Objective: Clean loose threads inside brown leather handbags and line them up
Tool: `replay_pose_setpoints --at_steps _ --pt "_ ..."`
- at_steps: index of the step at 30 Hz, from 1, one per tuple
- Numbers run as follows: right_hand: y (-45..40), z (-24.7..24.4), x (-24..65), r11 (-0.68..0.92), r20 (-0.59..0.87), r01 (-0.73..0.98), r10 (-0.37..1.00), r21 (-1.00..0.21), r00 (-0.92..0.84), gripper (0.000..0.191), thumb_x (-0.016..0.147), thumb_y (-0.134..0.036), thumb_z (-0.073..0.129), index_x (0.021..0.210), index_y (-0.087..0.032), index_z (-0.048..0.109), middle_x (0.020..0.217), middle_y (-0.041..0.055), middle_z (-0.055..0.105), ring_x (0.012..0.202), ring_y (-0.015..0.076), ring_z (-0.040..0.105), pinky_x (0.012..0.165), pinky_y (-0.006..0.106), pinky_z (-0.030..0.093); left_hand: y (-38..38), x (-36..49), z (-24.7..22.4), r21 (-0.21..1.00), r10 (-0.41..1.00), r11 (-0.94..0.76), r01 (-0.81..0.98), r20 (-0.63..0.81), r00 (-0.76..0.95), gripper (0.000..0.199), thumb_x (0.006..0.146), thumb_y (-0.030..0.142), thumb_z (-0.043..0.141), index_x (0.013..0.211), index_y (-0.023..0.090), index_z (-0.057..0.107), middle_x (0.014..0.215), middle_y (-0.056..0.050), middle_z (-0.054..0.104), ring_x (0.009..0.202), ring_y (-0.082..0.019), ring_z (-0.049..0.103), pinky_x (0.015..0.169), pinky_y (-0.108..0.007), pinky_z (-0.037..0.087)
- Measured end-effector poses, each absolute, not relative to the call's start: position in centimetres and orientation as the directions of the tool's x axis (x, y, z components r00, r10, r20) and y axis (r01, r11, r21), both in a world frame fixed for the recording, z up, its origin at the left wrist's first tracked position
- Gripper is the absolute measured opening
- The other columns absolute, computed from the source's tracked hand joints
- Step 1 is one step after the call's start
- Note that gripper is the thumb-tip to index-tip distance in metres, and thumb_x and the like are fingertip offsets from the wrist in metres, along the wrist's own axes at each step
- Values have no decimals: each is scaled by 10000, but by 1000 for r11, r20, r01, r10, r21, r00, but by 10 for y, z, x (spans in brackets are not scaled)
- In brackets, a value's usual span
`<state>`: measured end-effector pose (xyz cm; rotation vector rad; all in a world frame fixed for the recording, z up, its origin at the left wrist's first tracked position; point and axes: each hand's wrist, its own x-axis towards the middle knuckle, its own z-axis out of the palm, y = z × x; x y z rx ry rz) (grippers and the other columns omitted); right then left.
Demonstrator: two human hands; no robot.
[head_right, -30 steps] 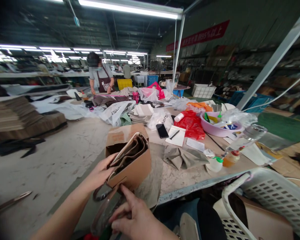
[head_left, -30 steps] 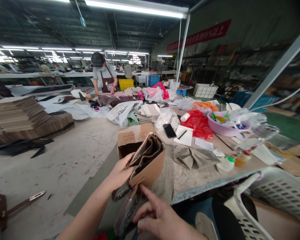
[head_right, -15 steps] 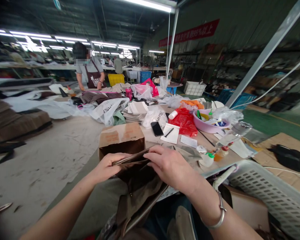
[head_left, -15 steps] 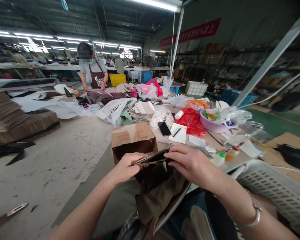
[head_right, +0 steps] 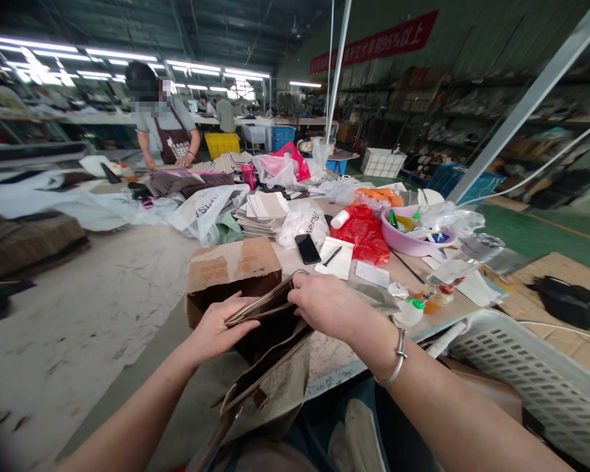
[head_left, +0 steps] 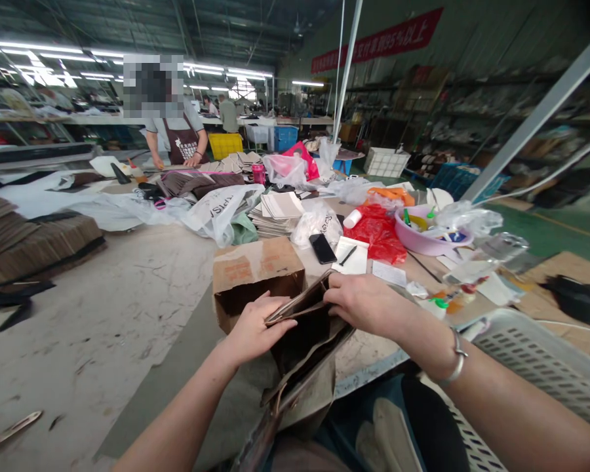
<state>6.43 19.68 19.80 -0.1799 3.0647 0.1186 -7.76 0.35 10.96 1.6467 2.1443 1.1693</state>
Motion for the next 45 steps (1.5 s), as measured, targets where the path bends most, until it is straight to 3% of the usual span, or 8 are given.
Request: replay_pose_setpoints --at_steps 5,12,17,24,40,45 --pt "194 197 72 968 -84 -247 -249 -39 -965 153 861 -273 530 775 -180 616 907 40 579 796 160 540 629 253 350 2 -82 104 703 876 36 710 319 -360 346 835 329 566 1176 274 586 1136 3 654 1022 -178 617 1088 -421 311" --pt "202 187 70 998 9 -13 -14 68 -1000 119 902 -240 478 883 -188 584 759 26 632 670 146 565 537 251 284 6 -73 104 750 876 -16 661 329 -353 348 856 276 538 1202 269 576 1177 7 630 1073 -157 589 971 -277 455" --pt "204 184 68 992 86 91 83 84 -993 171 900 -310 501 834 -194 608 806 24 661 717 157 592 537 247 296 6 -69 102 751 874 25 659 303 -379 323 857 289 530 1166 233 605 1163 -19 638 1069 -173 592 951 -286 473" --pt "206 182 68 988 148 147 141 35 -979 196 899 -333 496 855 -207 639 803 15 674 719 155 598 543 242 307 8 -66 103 725 870 92 682 275 -410 340 875 321 476 1171 214 606 1174 -32 632 1088 -191 581 980 -324 455" --pt "217 177 57 960 123 276 281 -56 -952 235 869 -419 511 870 -236 659 854 22 690 799 191 622 610 246 377 16 -71 106 732 883 123 670 227 -410 369 879 359 474 1206 227 582 1227 -6 601 1135 -191 553 1002 -308 435" --pt "219 175 56 945 139 306 321 -115 -937 266 825 -451 574 1004 -259 616 866 17 688 804 194 623 612 237 376 15 -71 108 720 890 142 679 207 -406 381 878 374 467 1209 223 582 1237 -14 594 1142 -209 548 998 -331 441"
